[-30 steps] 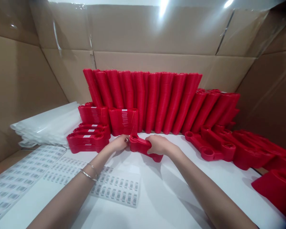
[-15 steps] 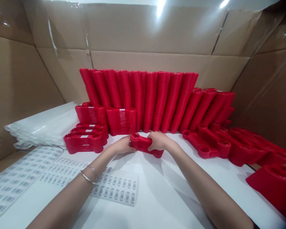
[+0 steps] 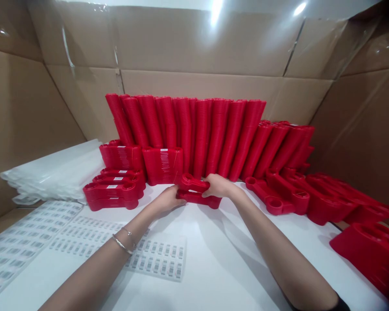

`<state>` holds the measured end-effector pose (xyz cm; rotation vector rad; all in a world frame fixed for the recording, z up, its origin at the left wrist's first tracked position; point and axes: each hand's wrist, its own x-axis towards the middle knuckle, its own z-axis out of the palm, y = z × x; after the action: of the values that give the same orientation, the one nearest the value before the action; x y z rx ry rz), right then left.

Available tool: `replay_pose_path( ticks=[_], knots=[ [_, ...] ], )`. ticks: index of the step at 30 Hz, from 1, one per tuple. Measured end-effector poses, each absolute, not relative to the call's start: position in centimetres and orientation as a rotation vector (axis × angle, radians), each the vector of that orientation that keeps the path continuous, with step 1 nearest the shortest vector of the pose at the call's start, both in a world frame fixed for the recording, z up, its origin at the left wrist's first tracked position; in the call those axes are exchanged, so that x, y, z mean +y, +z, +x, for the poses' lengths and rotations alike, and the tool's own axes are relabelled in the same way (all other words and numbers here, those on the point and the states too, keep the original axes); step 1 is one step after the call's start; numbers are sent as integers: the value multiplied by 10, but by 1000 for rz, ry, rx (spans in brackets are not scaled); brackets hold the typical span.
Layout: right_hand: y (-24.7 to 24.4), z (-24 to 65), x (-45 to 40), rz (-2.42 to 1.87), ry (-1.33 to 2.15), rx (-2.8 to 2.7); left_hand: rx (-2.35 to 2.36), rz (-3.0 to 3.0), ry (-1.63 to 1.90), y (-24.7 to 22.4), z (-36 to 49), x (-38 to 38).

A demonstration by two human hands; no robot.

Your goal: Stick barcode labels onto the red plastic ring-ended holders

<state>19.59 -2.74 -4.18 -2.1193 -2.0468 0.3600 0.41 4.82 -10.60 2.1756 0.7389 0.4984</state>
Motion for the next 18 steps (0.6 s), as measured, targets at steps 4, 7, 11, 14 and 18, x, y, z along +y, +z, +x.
replay_pose_path(
  ticks=[4, 7, 11, 14, 18],
  knots=[
    [-25, 200, -38, -2041, 394, -1976, 725, 2188, 542, -80, -1, 47],
    [-9, 191, -52, -1919, 475, -1962, 548, 2054, 897, -48, -3, 37],
    [-2, 162, -65, -1577, 982, -1933, 297, 1942, 1286, -14, -8, 16],
    [-5, 144, -67, -1366, 1191, -1831, 273, 2085, 1388, 0, -15, 4],
    [-7, 143, -66, -1286, 1204, -1783, 343, 2250, 1453, 3, -17, 0]
  ],
)
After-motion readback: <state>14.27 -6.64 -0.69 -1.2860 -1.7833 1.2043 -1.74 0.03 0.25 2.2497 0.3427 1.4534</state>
